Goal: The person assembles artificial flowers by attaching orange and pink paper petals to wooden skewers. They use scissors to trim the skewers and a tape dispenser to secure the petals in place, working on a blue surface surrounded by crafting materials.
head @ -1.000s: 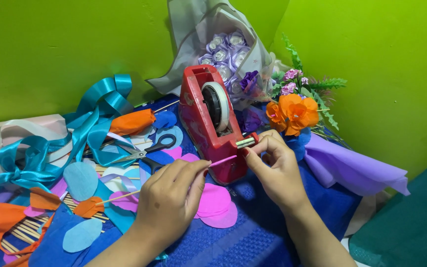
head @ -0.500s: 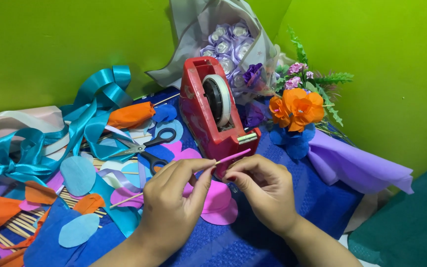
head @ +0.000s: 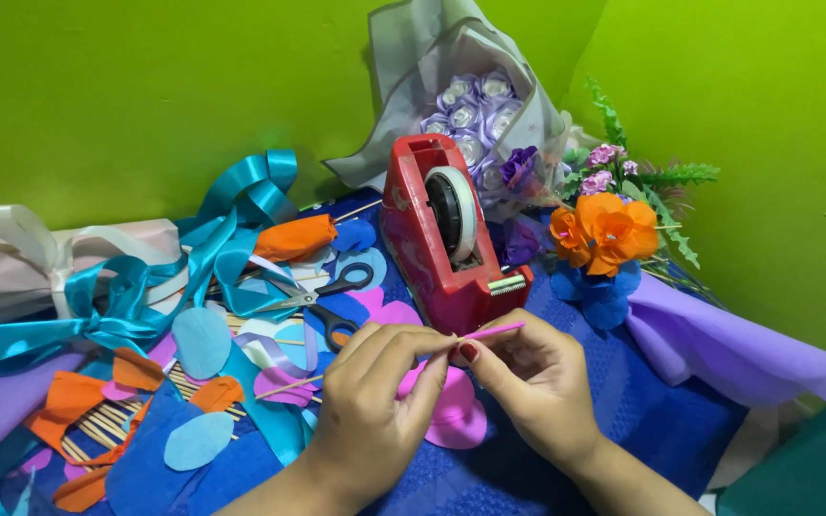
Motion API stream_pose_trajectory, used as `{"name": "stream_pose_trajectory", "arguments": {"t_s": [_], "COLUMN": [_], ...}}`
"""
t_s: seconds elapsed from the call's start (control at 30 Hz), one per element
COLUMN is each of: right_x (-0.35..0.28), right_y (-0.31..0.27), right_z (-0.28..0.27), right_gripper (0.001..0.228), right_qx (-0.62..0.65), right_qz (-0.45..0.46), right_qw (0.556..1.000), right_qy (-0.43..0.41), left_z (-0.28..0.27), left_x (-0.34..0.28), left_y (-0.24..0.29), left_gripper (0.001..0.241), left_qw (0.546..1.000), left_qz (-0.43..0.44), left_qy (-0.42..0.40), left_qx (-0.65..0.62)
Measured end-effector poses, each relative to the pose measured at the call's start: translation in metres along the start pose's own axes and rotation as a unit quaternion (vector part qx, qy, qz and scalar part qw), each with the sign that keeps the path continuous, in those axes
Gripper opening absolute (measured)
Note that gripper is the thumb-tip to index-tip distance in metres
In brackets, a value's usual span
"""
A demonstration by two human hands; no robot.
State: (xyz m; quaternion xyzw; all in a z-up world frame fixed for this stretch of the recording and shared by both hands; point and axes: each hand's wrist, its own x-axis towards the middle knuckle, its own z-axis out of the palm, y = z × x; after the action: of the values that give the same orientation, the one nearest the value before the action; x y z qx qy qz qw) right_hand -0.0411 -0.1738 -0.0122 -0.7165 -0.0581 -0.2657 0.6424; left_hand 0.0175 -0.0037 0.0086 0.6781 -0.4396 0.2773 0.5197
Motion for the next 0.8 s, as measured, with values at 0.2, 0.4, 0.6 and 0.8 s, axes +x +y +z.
{"name": "stream_pose_trajectory", "arguments": {"t_s": [0.2, 0.4, 0.6, 0.8], "right_x": [-0.0002, -0.0015, -0.0019, -0.0022], "right_y": [0.0048, 0.0033, -0.0003, -0.0015], "right_z": [-0.0009, -0.0008, -0.0002, -0.0023], "right_gripper": [0.007, 0.011, 0.012, 0.014], "right_qx": [0.029, 0.000, -0.006, -0.012], "right_qz": [-0.010, -0.022, -0.014, 0.003], "right_qw": [0.999, 0.999, 1.000, 1.000], "right_qy": [-0.011, -0.026, -0.018, -0.009], "left_z": [0.0000, 0.0012, 0.0021, -0.0001], "left_x": [0.0020, 0.0008, -0.0006, 0.0000], "left_y": [0.0060, 0.0056, 0.0032, 0.0032], "left_gripper": [0.008, 0.005, 0.001, 0.007], "left_qw": [0.999, 0.995, 0.996, 0.997], "left_qz": [-0.030, -0.100, -0.088, -0.058], "left_qy": [0.006, 0.004, 0.006, -0.018], "left_qx": [-0.018, -0.028, 0.000, -0.040]}}
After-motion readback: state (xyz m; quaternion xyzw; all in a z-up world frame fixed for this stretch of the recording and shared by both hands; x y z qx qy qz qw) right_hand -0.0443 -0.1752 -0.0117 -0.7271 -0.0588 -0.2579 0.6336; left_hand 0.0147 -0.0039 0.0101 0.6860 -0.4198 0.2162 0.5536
